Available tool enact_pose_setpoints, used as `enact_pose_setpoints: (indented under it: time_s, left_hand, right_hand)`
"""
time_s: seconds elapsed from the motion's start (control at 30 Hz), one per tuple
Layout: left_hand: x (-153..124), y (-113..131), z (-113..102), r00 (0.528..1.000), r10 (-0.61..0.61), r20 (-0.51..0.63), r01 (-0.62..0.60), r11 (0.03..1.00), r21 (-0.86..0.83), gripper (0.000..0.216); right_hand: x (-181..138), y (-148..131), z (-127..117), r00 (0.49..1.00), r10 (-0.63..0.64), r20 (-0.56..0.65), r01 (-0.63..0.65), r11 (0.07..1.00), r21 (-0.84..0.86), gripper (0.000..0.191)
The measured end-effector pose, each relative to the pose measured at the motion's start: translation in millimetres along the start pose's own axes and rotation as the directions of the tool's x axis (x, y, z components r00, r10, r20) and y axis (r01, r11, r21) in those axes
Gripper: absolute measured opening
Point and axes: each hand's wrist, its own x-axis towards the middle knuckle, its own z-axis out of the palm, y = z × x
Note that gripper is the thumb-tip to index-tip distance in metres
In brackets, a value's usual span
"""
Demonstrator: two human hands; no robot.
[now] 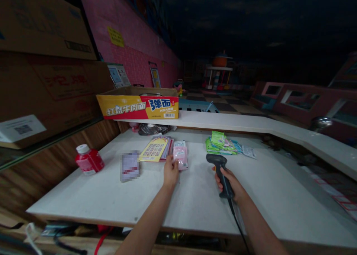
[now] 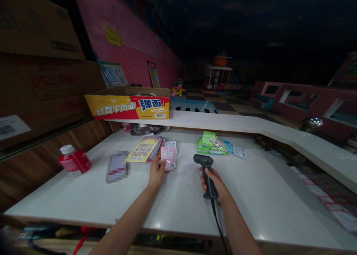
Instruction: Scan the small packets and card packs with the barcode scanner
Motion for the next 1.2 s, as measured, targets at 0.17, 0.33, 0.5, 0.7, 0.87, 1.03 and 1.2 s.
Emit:
enact_pose_setpoints:
  time_s: [0.17,0.33,0.5,0.7,0.87,1.03,1.2]
  left_hand:
    - [-2,9,1,0.991,-0.122,0.052,0.129,0.976,-0.176,0.046]
    - [9,14,18,0.979,-0.15,0.135,0.187,0.924,-0.333,0.051]
    - [37,28,65,0.925,-0.2,0.323,0.342,0.811,-0.476,0.041]
    - [74,43,140,0.841,-0.413,0.349,0.529,0.762,-0.373,0.025]
    - [93,44,194,0.853,-0.43,0.296,0.516,0.785,-0.343,0.028]
    - [98,42,228,0.889,-0.406,0.214,0.452,0.852,-0.263,0.022]
    - [92,39,225,0.924,-0.361,0.126,0.372,0.926,-0.07,0.019]
  right_hand:
    - [5,0,-7,0.999,-0.024,0.036,0.021,0.996,0.084,0.047]
    - [11,-3,-13,0.998,-0.014,0.059,0.004,0.984,0.176,0.046]
    - [16,-5,-25,0.995,-0.013,0.099,-0.019,0.949,0.315,0.042]
    - [22,-6,-34,0.996,-0.047,0.073,0.013,0.914,0.405,0.039]
    - [26,-5,-35,0.996,-0.042,0.083,0.008,0.927,0.376,0.04]
    - [29,-5,-35,0.996,-0.02,0.092,-0.016,0.926,0.378,0.041]
    - [27,-6,-33,0.997,0.005,0.083,-0.039,0.909,0.414,0.041]
